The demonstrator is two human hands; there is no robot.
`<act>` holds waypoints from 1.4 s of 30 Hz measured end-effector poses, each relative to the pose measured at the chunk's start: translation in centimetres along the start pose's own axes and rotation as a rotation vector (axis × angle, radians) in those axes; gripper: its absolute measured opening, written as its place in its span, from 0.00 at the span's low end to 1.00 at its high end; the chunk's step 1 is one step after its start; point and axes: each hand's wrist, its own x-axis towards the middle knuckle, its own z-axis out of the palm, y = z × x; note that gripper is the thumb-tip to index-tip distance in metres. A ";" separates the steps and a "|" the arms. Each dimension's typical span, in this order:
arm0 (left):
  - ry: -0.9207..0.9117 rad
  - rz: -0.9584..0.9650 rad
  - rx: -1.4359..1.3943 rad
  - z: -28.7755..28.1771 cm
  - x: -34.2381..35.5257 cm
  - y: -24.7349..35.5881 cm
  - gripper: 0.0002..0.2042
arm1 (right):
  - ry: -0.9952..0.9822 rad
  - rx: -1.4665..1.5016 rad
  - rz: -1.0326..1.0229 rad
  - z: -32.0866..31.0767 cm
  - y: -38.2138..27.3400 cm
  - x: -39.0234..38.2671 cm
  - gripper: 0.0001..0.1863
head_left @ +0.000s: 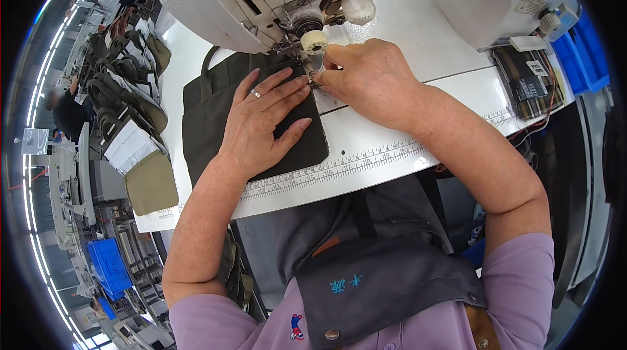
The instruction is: Sewing components of a dark green bag using an industrial sewing machine.
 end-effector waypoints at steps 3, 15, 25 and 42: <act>-0.004 -0.031 -0.084 0.0 -0.1 0.5 0.23 | -0.020 -0.011 0.021 -0.1 0.2 -0.1 0.05; 0.078 -0.049 -0.201 0.6 -0.9 1.1 0.23 | -0.219 0.158 -0.006 -1.0 0.1 -0.1 0.18; 0.115 -0.037 -0.240 1.0 -0.2 -0.8 0.20 | -0.209 0.015 0.004 -0.3 -0.2 0.4 0.23; 0.108 0.100 -0.216 -0.5 0.9 -2.2 0.19 | -0.124 0.124 0.061 0.1 1.4 -0.2 0.19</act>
